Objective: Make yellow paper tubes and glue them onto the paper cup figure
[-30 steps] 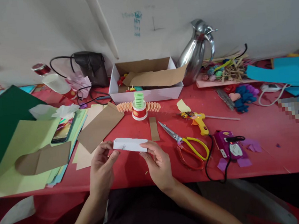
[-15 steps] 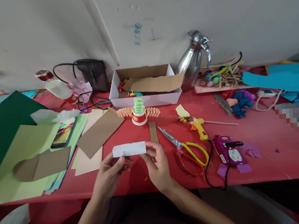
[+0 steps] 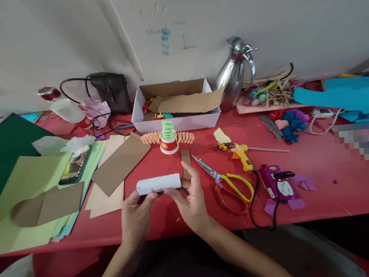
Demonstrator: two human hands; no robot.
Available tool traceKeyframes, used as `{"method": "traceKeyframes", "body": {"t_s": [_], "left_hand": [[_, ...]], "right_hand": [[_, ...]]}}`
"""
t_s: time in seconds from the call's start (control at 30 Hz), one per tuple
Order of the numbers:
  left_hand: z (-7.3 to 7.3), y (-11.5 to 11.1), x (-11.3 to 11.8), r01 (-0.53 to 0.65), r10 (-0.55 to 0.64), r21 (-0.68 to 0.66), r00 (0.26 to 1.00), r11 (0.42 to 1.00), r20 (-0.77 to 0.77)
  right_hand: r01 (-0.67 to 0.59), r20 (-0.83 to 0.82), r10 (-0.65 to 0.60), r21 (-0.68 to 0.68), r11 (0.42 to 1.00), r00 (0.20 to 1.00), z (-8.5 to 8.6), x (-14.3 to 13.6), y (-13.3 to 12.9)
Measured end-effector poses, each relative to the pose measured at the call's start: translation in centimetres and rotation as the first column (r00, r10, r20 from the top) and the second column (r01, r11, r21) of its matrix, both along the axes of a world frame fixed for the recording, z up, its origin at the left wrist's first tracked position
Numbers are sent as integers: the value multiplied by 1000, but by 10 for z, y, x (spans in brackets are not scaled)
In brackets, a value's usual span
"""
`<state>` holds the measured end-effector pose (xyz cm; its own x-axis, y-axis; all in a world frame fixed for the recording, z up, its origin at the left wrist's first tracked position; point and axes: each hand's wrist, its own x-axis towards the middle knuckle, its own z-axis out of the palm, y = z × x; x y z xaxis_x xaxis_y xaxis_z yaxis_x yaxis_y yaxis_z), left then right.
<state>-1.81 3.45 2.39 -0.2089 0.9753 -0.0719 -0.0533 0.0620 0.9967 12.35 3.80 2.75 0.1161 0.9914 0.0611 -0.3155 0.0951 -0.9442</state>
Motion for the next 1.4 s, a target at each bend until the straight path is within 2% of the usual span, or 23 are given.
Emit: {"method": "traceKeyframes", "body": {"t_s": [0.2,0.37,0.5,0.6,0.7,0.83,0.97,1.07,1.13,1.23,1.3,1.4], "left_hand": [[-2,-2,0,-4,5,82,1000,997,-19],[-3,-6,5,-14,-3,108,987,994,161],[5,-8,12,-37,18,59,955,998,296],[12,-7,14,-46,38,17,938,999,344],[18,-4,11,8,-9,7,956,1000,293],[19,-1,4,44,-48,31,985,999,168],[11,-2,-2,32,-35,100,999,994,29],[3,-6,-2,-17,23,118,999,993,-49],[0,-8,1,-58,62,106,997,993,-44],[-1,-8,5,-91,87,79,995,993,49],[2,-7,6,-73,65,82,993,994,102],[5,-7,3,-29,19,107,996,994,88]], "right_hand": [[56,-18,-56,14,998,998,6,-4,-1],[125,-36,-124,26,992,992,5,-10,-6],[97,-36,-96,38,995,995,7,-12,-8],[100,-6,-100,61,993,995,10,-11,-8],[122,0,-123,63,990,992,11,-10,-6],[67,-30,-67,15,998,997,11,-10,-4],[62,-13,-62,20,998,998,8,-10,-5],[58,27,-59,53,997,998,6,-9,-5],[70,60,-74,72,995,995,5,-10,-4],[88,75,-93,75,993,993,3,-11,-3],[74,45,-77,48,996,996,4,-11,-3],[51,11,-51,18,999,999,7,-10,-4]]}}
